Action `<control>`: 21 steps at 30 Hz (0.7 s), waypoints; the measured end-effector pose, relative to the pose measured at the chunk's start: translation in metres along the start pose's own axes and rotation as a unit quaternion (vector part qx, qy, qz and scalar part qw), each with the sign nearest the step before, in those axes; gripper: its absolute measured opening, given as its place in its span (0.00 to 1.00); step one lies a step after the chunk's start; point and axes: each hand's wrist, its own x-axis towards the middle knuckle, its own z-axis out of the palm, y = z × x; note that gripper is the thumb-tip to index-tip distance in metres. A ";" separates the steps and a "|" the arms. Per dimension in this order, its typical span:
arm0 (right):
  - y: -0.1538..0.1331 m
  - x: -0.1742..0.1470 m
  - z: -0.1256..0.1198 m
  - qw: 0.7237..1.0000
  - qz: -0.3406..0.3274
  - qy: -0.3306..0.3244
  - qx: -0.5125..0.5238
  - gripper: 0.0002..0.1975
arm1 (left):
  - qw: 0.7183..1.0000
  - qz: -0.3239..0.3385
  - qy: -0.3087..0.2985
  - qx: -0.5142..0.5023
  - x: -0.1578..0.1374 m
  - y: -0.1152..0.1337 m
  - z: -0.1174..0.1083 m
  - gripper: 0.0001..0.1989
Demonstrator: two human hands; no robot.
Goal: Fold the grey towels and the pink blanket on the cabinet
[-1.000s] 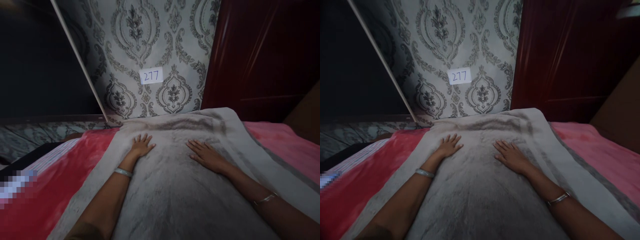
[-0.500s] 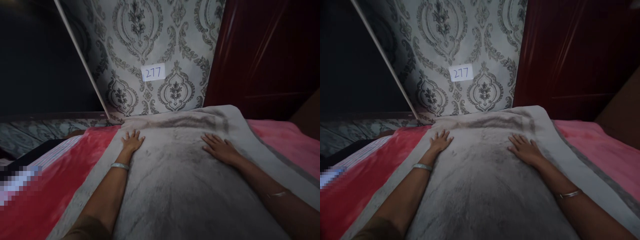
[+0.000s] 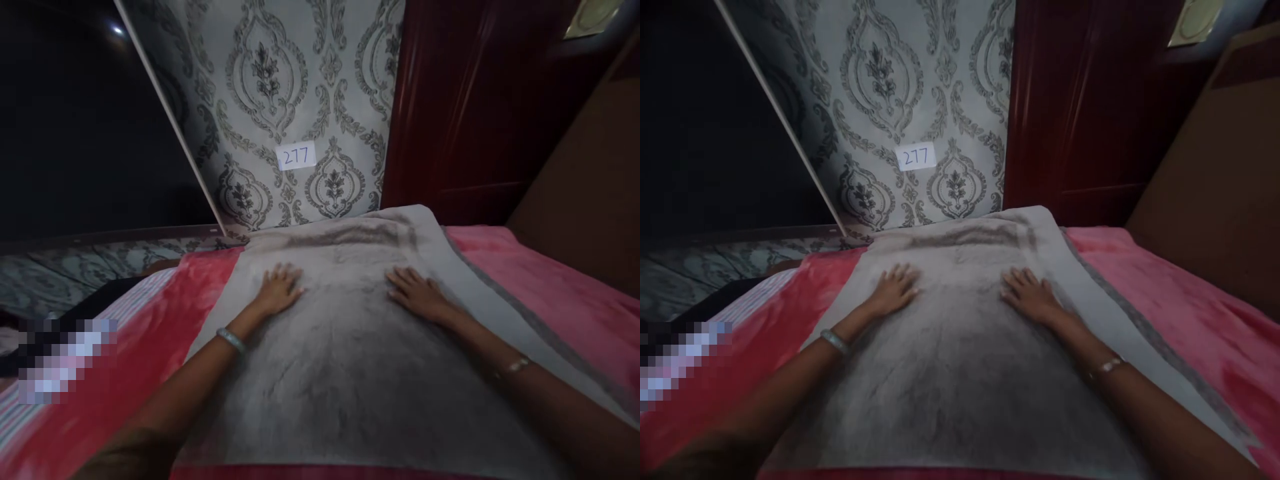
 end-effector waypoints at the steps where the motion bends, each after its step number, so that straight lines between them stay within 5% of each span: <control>1: -0.001 -0.018 0.006 1.000 -0.021 0.010 -0.005 0.35 | 0.999 0.051 -0.001 -0.005 -0.014 0.004 0.005 0.34; 3: 0.005 -0.052 0.015 0.999 -0.028 0.029 -0.008 0.35 | 0.997 0.075 -0.015 -0.016 -0.039 0.005 0.014 0.32; 11: 0.077 -0.145 0.032 0.990 0.109 0.083 -0.021 0.36 | 0.994 -0.107 -0.023 0.001 -0.110 -0.035 0.008 0.32; 21: 0.080 -0.204 0.044 0.987 0.124 0.102 -0.008 0.34 | 0.991 -0.134 0.016 -0.011 -0.214 -0.070 0.032 0.31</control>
